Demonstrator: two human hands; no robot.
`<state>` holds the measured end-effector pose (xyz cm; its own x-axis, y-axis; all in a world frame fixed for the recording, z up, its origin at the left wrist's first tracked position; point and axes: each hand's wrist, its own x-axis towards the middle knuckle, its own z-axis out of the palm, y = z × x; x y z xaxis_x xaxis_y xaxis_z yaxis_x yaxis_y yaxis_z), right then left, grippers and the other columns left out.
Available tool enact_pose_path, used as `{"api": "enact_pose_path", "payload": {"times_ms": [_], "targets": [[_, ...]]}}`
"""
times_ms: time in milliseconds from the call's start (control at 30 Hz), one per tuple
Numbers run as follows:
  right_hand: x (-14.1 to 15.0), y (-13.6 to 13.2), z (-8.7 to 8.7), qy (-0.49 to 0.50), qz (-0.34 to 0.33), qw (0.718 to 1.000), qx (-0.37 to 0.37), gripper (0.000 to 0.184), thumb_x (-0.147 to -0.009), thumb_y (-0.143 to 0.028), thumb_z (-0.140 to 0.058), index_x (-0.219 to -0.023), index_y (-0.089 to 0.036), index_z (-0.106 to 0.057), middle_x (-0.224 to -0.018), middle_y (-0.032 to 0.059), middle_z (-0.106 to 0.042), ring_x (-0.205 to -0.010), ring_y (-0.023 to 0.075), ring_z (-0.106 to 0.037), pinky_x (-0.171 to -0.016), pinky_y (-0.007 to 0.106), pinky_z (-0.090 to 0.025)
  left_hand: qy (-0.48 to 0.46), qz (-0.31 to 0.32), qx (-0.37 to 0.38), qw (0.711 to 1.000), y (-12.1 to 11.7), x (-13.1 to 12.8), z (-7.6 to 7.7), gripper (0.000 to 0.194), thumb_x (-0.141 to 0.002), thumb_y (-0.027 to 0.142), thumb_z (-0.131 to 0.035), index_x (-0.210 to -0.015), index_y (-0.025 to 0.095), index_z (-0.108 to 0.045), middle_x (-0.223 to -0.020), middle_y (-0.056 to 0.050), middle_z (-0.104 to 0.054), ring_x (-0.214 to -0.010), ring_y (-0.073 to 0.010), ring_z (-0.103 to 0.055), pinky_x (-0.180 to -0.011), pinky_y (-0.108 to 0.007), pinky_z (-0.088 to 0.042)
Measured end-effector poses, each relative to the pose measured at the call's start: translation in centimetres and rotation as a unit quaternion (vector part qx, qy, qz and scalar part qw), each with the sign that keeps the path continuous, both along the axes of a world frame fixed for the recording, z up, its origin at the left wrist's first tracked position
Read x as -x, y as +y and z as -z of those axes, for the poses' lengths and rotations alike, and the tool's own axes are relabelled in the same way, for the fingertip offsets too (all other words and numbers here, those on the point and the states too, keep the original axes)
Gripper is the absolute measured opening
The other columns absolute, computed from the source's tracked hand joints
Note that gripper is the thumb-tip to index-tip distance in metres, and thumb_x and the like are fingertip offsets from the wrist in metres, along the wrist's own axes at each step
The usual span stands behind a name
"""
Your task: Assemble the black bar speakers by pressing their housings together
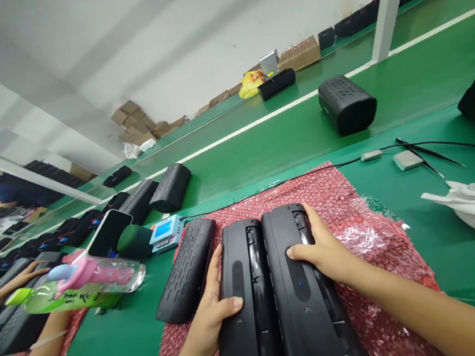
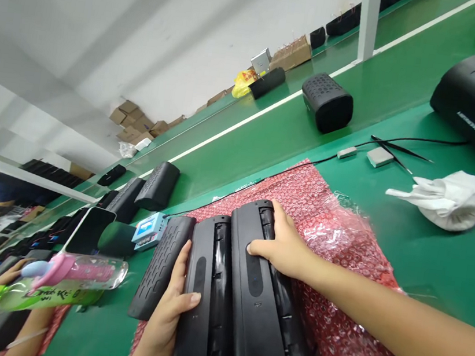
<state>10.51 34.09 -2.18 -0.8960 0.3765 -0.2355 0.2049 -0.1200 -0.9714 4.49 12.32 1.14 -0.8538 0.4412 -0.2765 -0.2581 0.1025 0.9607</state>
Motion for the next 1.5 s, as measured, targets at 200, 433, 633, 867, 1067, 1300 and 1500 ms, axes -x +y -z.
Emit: {"api": "enact_pose_path", "payload": {"times_ms": [200, 433, 633, 867, 1067, 1300, 1500], "targets": [[0.03, -0.01, 0.11, 0.012, 0.0, 1.0, 0.002, 0.103, -0.056, -0.032, -0.064, -0.144, -0.02, -0.012, -0.139, 0.0113, -0.033, -0.124, 0.0277, -0.039, -0.105, 0.042, -0.034, 0.002, -0.01, -0.008, 1.0, -0.03, 0.07, 0.16, 0.097, -0.055, 0.021, -0.07, -0.14, 0.034, -0.026, -0.145, 0.001, -0.033, -0.13, -0.0287, -0.033, -0.103, -0.034, -0.035], [0.03, -0.01, 0.12, 0.01, -0.002, 1.0, 0.008, 0.103, -0.056, -0.032, -0.064, -0.144, -0.023, -0.011, -0.141, 0.0096, -0.032, -0.125, 0.0277, -0.038, -0.105, 0.042, -0.035, -0.002, -0.003, -0.002, 1.0, -0.08, 0.09, 0.09, 0.099, -0.054, 0.023, -0.071, -0.141, 0.035, -0.024, -0.143, 0.001, -0.035, -0.128, -0.0275, -0.037, -0.102, -0.033, -0.035], [0.07, 0.03, 0.07, 0.004, 0.003, 1.0, 0.004, 0.105, -0.054, -0.033, -0.064, -0.144, -0.021, -0.011, -0.143, 0.0095, -0.029, -0.13, 0.0285, -0.032, -0.109, 0.044, -0.03, 0.001, -0.007, -0.023, 1.0, 0.23, -0.22, -0.12, 0.098, -0.055, 0.021, -0.069, -0.141, 0.032, -0.024, -0.142, 0.001, -0.038, -0.123, -0.0242, -0.043, -0.096, -0.028, -0.04], [0.09, -0.01, 0.08, 0.013, 0.004, 1.0, 0.021, 0.103, -0.054, -0.03, -0.064, -0.143, -0.022, -0.013, -0.141, 0.0099, -0.032, -0.13, 0.0299, -0.032, -0.108, 0.046, -0.032, 0.003, -0.015, -0.024, 1.0, 0.23, -0.25, -0.05, 0.098, -0.055, 0.02, -0.07, -0.141, 0.031, -0.024, -0.142, 0.001, -0.037, -0.124, -0.0239, -0.042, -0.096, -0.027, -0.039], [0.17, -0.02, 0.17, 0.012, 0.005, 1.0, 0.018, 0.105, -0.054, -0.033, -0.064, -0.144, -0.021, -0.011, -0.144, 0.0096, -0.028, -0.132, 0.0291, -0.03, -0.109, 0.045, -0.03, -0.001, -0.015, -0.025, 1.0, 0.18, -0.14, 0.05, 0.1, -0.054, 0.019, -0.069, -0.141, 0.031, -0.024, -0.141, -0.001, -0.039, -0.121, -0.0257, -0.045, -0.095, -0.03, -0.04], [0.14, 0.07, 0.29, 0.012, 0.003, 1.0, 0.001, 0.103, -0.055, -0.035, -0.064, -0.143, -0.022, -0.012, -0.143, 0.0095, -0.029, -0.129, 0.0278, -0.034, -0.11, 0.044, -0.029, -0.006, -0.015, -0.025, 1.0, 0.25, -0.16, 0.05, 0.099, -0.053, 0.019, -0.069, -0.141, 0.032, -0.025, -0.142, -0.001, -0.038, -0.12, -0.0254, -0.046, -0.093, -0.03, -0.041], [0.08, 0.06, 0.1, 0.006, 0.002, 1.0, 0.005, 0.104, -0.055, -0.035, -0.064, -0.144, -0.021, -0.011, -0.144, 0.0103, -0.028, -0.131, 0.0295, -0.032, -0.109, 0.044, -0.031, -0.005, -0.009, -0.023, 1.0, 0.16, -0.11, 0.02, 0.099, -0.054, 0.02, -0.069, -0.141, 0.033, -0.024, -0.142, 0.0, -0.037, -0.122, -0.0254, -0.043, -0.095, -0.03, -0.04]]}}
